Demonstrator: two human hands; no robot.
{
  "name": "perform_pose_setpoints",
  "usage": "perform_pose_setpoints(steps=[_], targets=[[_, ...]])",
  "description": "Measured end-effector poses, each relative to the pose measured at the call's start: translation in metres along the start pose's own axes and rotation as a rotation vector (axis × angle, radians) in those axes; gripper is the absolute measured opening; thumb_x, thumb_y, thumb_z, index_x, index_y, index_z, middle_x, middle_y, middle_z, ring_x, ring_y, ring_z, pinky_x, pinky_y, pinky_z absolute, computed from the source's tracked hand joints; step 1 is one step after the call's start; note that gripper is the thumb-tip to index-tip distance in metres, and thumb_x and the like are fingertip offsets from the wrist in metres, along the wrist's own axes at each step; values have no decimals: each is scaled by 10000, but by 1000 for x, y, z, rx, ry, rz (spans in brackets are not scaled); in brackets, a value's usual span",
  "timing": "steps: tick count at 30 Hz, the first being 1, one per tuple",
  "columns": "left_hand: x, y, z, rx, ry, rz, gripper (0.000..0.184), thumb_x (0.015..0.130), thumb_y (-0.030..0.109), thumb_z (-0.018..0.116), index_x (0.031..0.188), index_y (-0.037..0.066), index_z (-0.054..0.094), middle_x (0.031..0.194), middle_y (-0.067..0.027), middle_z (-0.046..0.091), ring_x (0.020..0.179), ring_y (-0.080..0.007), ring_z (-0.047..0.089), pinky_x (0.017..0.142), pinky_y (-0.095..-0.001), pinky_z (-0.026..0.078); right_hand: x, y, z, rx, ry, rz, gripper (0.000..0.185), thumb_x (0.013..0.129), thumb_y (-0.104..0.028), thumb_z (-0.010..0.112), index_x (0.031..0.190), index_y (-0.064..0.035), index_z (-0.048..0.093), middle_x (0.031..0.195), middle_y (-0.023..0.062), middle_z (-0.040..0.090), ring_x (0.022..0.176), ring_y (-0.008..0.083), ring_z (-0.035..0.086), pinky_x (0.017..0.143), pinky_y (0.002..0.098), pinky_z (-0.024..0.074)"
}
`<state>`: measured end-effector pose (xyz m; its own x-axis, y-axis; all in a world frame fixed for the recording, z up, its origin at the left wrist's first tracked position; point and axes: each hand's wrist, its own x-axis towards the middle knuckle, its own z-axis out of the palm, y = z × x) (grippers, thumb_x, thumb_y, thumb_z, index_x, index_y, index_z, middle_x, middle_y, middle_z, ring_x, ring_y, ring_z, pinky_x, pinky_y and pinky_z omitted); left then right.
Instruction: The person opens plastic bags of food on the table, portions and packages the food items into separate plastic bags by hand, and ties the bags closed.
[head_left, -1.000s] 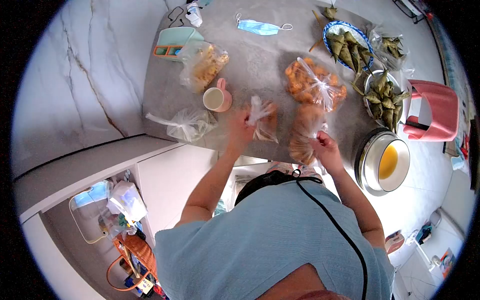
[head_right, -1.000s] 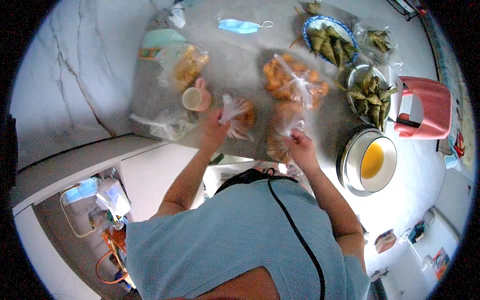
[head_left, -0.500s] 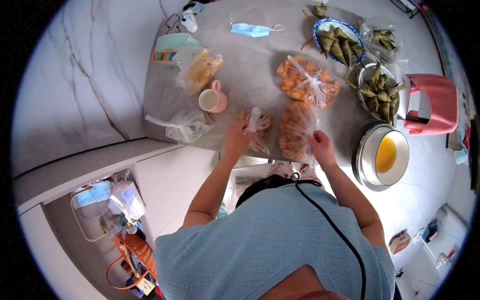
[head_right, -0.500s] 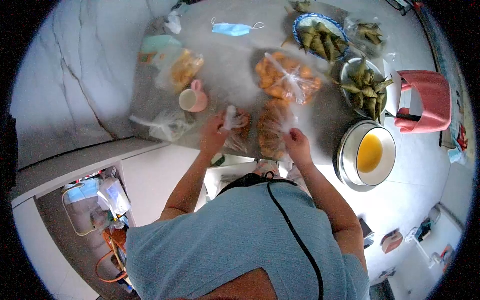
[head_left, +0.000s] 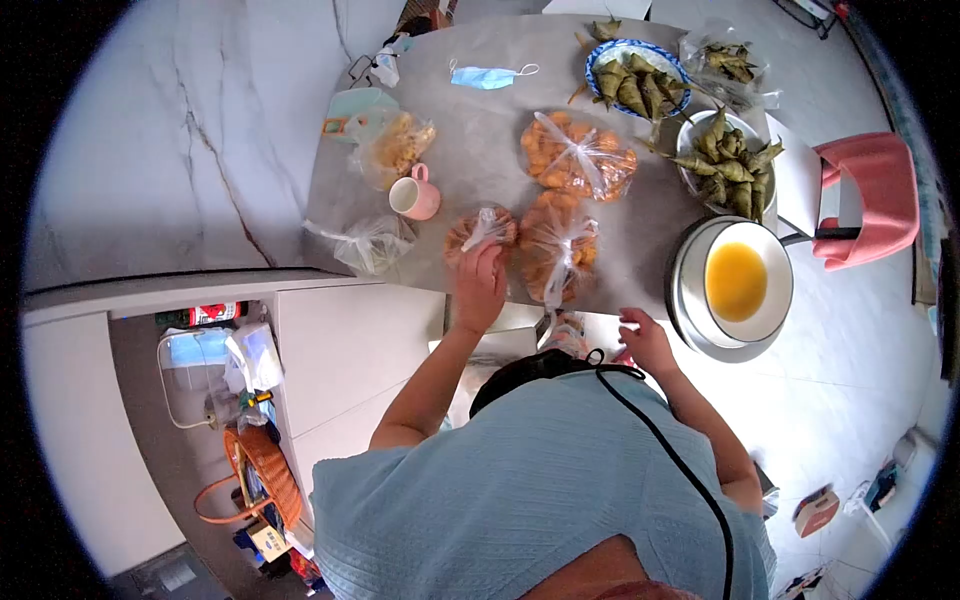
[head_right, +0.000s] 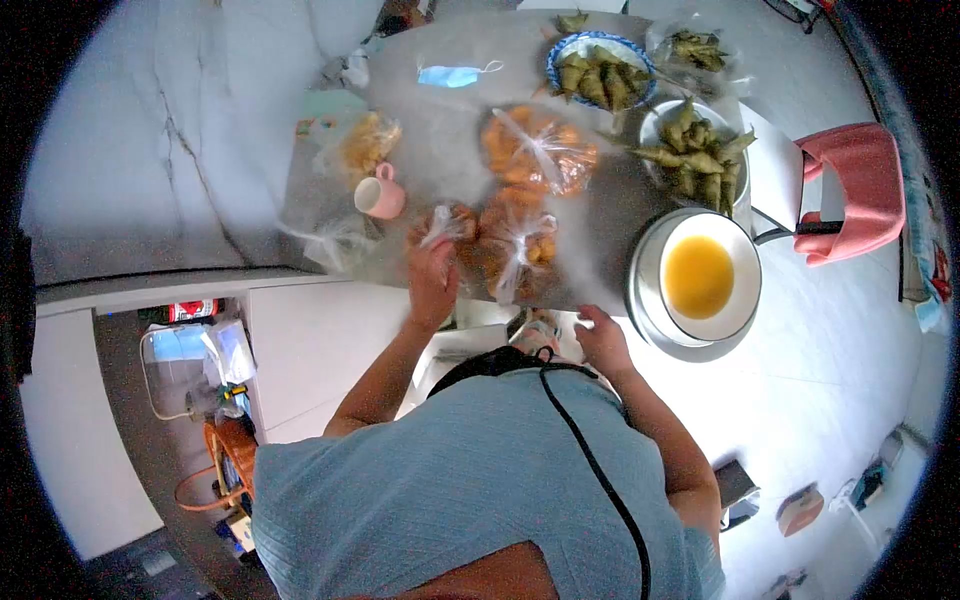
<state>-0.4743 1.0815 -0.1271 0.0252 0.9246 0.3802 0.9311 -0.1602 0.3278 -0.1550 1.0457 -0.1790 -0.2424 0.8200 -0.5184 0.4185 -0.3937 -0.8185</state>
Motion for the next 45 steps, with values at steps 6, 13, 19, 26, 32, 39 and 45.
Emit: perform_pose_setpoints(steps=[6,13,19,26,32,39,45], targets=[[-2,28,32,-212,-3,-88,322,783,30,578,1100,24,523,1087,-163,554,994,-351,522,876,-413,420,-75,104,-55,-58,173,-70,273,818,-92,586,1077,-6,589,892,177,655,753,254,662,668,336,522],[4,54,52,-261,-32,-299,319,792,78,603,1093,17,518,1021,-160,574,991,-325,547,851,-415,444,-156,285,-110,104,398,160,247,833,-57,527,1040,69,572,887,163,644,622,202,631,526,307,522],[31,52,51,-113,-34,-276,329,844,122,590,1152,48,500,1020,-149,595,888,-281,606,796,-392,472,-210,518,-111,-24,309,262,288,837,-113,550,1083,36,537,846,142,626,601,243,624,491,321,513],[63,5,49,-168,73,-335,345,786,101,607,1110,35,508,1025,-178,584,938,-386,559,812,-447,461,-199,358,-123,214,383,628,276,850,-130,537,1092,4,535,836,119,621,591,223,622,476,306,488],[60,-82,58,-106,236,-274,365,758,73,622,1106,44,515,1069,-188,554,1033,-387,507,880,-461,420,-161,289,-122,259,411,604,267,861,-145,525,1099,-24,534,827,100,617,582,206,620,464,293,467],[95,-57,50,-185,51,-253,392,757,95,640,1123,40,512,1126,-160,550,1066,-372,500,916,-431,411,-127,238,-124,368,448,565,252,871,-154,515,1100,-50,532,809,82,608,572,191,620,451,280,448],[167,2,98,-129,-183,36,575,742,206,699,1250,73,465,1273,-121,500,1188,-324,446,981,-416,372,-123,207,-118,290,534,609,258,841,-89,482,1082,-28,550,850,91,613,548,175,627,424,267,451]])
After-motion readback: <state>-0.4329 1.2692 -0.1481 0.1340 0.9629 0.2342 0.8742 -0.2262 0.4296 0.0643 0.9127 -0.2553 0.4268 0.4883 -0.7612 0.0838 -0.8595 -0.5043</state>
